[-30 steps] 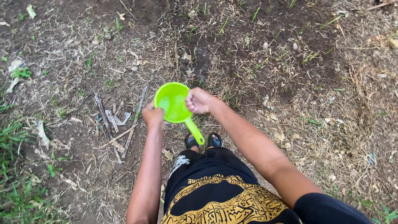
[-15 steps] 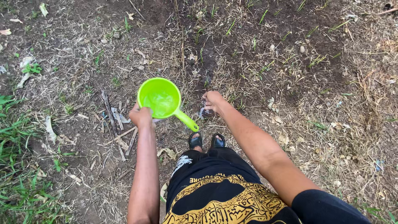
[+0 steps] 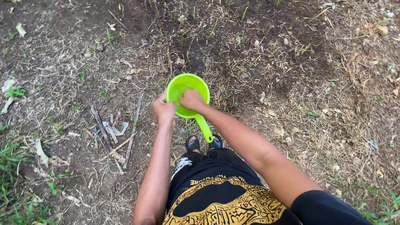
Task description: The person uses a green scoop to pick up seeds from a container and scatters them onto the ground by hand.
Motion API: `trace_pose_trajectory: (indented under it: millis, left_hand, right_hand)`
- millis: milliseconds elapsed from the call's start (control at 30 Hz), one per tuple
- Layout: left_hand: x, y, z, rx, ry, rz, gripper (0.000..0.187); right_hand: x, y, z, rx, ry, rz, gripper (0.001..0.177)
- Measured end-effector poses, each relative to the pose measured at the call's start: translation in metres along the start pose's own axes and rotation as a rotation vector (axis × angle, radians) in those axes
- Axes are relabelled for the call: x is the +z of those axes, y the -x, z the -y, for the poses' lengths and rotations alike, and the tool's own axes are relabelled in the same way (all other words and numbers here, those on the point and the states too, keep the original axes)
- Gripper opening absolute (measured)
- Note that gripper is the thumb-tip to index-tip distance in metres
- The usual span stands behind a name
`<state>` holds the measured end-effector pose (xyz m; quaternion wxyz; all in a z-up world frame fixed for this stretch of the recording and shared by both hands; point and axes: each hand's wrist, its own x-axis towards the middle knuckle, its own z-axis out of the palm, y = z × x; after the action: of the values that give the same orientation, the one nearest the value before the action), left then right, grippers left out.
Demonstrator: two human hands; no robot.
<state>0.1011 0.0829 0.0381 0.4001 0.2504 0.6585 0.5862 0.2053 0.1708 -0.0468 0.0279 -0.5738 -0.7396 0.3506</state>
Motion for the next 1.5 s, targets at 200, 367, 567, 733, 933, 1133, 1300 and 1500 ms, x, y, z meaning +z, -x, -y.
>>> trace_pose_trajectory:
  millis: [200,367,567,733,933,1133,1300,1500]
  left_hand:
    - [0.028,-0.003,0.015,-0.065,-0.081,0.082,0.065]
    - [0.035,-0.004,0.012,-0.104,-0.098,0.030,0.066]
    - [0.032,0.001,-0.015,-0.242,-0.092,-0.051,0.064]
    - [0.020,-0.006,-0.015,-0.209,-0.012,-0.018,0.066]
    - [0.015,-0.010,-0.007,-0.216,-0.060,-0.025,0.067]
    - [0.019,-0.011,-0.014,-0.262,-0.062,-0.019,0.068]
    - [0.028,-0.017,-0.001,-0.023,-0.207,0.041,0.065]
    - [0.029,-0.010,-0.007,-0.044,-0.283,0.094,0.065]
  right_hand:
    - [0.012,-0.034,-0.071,0.694,-1.526,0.575,0.013]
    - [-0.068,0.015,-0.082,0.322,-1.928,0.455,0.007]
    - [-0.143,0.048,-0.150,0.513,-1.782,0.038,0.022]
    - [-0.153,0.033,-0.220,0.772,-1.183,-0.170,0.025]
    - [-0.134,-0.023,-0.297,0.732,-0.998,-0.276,0.009]
    - [-0.163,0.000,-0.175,0.560,-0.819,-0.595,0.015]
    - [-0.119,0.033,-0.051,-0.034,-0.433,-0.319,0.016]
    - [-0.041,0.009,-0.023,-0.111,0.168,0.022,0.030]
